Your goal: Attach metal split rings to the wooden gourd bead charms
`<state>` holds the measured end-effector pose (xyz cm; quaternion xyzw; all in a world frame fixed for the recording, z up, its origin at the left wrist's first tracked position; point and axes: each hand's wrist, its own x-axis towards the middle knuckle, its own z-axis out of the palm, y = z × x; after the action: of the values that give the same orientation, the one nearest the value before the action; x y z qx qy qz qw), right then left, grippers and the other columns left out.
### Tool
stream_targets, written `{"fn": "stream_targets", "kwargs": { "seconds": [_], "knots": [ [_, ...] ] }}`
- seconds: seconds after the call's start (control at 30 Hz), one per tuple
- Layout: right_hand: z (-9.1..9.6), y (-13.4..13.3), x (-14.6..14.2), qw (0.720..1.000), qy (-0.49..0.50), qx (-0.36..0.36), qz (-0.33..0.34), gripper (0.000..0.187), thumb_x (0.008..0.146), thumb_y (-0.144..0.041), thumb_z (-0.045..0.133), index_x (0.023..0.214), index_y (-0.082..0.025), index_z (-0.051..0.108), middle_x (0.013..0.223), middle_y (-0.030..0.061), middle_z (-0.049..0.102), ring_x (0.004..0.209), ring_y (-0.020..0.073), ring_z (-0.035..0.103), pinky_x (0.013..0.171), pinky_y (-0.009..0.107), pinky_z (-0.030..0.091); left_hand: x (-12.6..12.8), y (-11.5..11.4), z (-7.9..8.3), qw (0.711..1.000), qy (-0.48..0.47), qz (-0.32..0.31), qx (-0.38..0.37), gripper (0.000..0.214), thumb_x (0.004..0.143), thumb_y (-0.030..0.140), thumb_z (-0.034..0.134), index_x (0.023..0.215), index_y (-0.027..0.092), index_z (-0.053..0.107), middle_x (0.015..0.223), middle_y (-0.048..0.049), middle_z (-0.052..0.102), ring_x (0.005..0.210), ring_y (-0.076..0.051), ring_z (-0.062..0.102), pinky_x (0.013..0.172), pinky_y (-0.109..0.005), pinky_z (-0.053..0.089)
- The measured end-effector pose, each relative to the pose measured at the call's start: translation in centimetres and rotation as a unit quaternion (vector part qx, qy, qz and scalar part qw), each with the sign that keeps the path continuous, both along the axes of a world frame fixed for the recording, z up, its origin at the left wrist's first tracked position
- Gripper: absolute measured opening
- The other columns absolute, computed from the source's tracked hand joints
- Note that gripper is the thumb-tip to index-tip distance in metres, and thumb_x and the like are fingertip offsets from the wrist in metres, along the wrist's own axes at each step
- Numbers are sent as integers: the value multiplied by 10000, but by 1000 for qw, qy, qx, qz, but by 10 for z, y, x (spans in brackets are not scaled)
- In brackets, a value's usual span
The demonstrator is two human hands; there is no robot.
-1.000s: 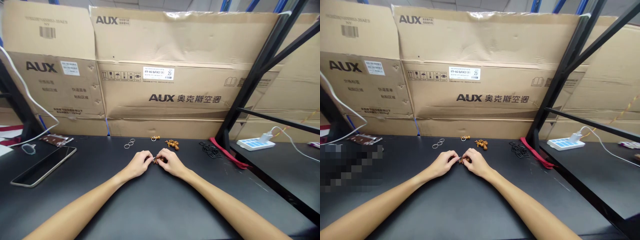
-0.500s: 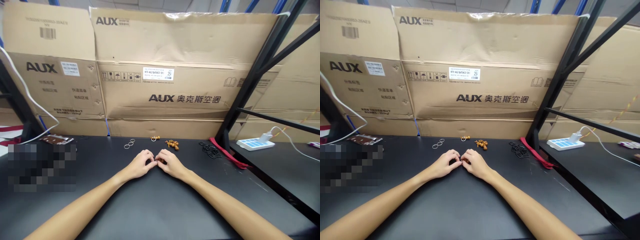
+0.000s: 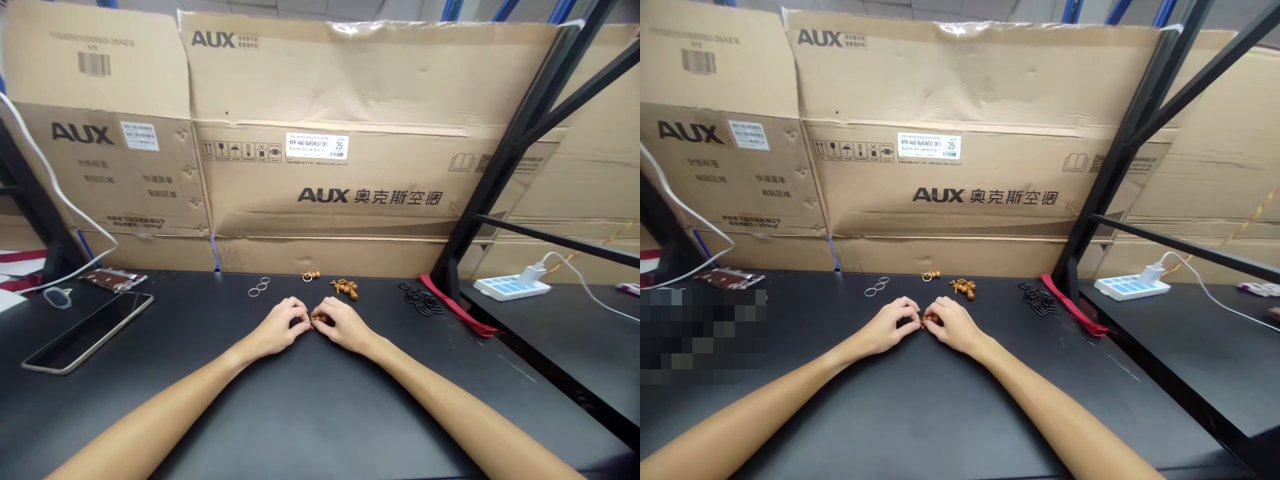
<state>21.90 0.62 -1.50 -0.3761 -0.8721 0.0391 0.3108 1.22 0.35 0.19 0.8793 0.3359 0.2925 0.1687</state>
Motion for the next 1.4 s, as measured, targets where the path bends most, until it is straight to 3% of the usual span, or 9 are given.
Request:
{"fn": "stream_targets", "kwargs": {
  "seconds": [0.13,0.3,0.43,0.63,0.77,1.03,1.17,1.27,1.4],
  "knots": [
    [-1,4,5,1000,4,-10,-22,48,846,-230,603,841,-186,621,803,32,590,771,169,549,718,299,460,1,-1,0,1000,11,21,0,122,844,280,595,769,193,635,1024,-48,587,960,-195,556,907,-343,436],
    [-1,-1,0,1000,7,-14,18,61,852,-235,599,886,-192,626,828,37,593,804,173,548,732,300,464,0,3,-6,999,16,47,11,239,846,385,597,724,184,639,1028,-67,581,974,-216,544,905,-377,437],
    [1,-5,-4,999,13,-17,39,64,859,-250,594,880,-198,624,820,35,591,793,171,542,731,301,466,0,5,-9,999,18,42,13,195,870,279,550,721,184,634,1034,-68,586,983,-213,541,903,-375,438],
    [5,-6,-3,998,22,-23,53,57,826,-218,613,881,-204,624,829,38,596,801,179,546,743,313,474,-1,5,-9,999,17,26,16,180,843,328,606,732,192,643,1046,-62,575,978,-216,536,898,-376,440],
    [4,-5,-1,998,19,-20,48,95,822,-189,601,913,-205,625,858,40,602,825,180,548,779,322,473,-5,9,-10,999,19,22,20,160,864,234,556,727,188,622,1058,-62,575,988,-209,535,916,-382,433],
    [-2,3,2,1000,7,-2,-31,61,833,-195,600,891,-191,619,845,46,596,807,185,542,777,340,463,-11,10,-6,998,46,-8,33,142,894,218,501,782,193,584,1056,-60,573,975,-202,525,909,-365,427],
    [0,-1,0,1000,9,-11,16,77,857,-204,580,926,-201,615,891,50,601,838,185,541,787,339,463,-11,6,-4,997,60,2,53,116,871,293,559,816,195,586,1054,-59,565,985,-212,523,910,-372,419],
    [1,-3,-2,999,7,-14,43,90,870,-223,575,950,-211,613,918,49,602,859,186,538,812,347,460,-9,4,-4,996,64,6,66,112,885,261,531,811,194,583,1058,-63,560,995,-215,519,904,-369,421],
    [0,0,0,1000,1,-15,-6,72,863,-211,583,925,-208,620,899,48,606,845,188,535,803,348,453,-8,5,-3,995,78,3,68,150,912,188,459,811,191,570,1070,-73,555,990,-210,513,899,-367,424]
  ]
}}
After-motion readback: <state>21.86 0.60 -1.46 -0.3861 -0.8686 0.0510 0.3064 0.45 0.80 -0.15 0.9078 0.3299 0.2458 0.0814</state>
